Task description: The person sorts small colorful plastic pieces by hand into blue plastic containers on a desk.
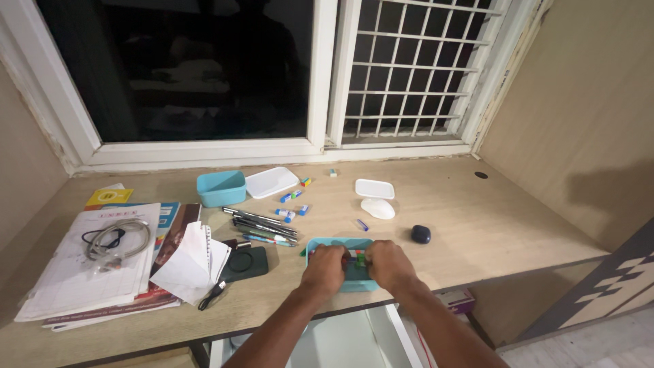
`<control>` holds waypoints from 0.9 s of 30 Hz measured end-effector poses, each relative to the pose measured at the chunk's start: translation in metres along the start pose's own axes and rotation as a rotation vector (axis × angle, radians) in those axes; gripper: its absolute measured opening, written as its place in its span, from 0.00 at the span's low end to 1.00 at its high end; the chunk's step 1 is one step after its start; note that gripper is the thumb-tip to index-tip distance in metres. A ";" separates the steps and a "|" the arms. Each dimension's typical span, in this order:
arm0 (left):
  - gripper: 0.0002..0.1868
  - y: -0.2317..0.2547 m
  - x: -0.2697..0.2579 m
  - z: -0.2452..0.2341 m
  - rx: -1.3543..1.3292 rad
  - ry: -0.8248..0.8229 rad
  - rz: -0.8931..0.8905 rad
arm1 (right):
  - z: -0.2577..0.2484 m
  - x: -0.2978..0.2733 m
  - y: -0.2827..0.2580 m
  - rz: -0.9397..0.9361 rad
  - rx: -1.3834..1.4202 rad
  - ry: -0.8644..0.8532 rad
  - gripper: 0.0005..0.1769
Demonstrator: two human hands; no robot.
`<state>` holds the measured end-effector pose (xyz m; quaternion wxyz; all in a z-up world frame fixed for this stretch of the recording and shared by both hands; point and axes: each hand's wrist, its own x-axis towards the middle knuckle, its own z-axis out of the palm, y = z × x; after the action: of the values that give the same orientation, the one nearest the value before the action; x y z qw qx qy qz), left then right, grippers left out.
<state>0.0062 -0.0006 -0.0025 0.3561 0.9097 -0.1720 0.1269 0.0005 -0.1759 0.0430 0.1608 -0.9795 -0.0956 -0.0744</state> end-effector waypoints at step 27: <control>0.09 -0.159 0.188 -0.032 0.691 0.098 -0.222 | 0.000 -0.019 0.061 0.266 0.567 0.259 0.09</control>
<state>0.2373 0.0890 -0.0088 0.0471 0.9823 -0.0019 0.1814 -0.0050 -0.2353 0.0211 0.4462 -0.8820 0.0376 -0.1469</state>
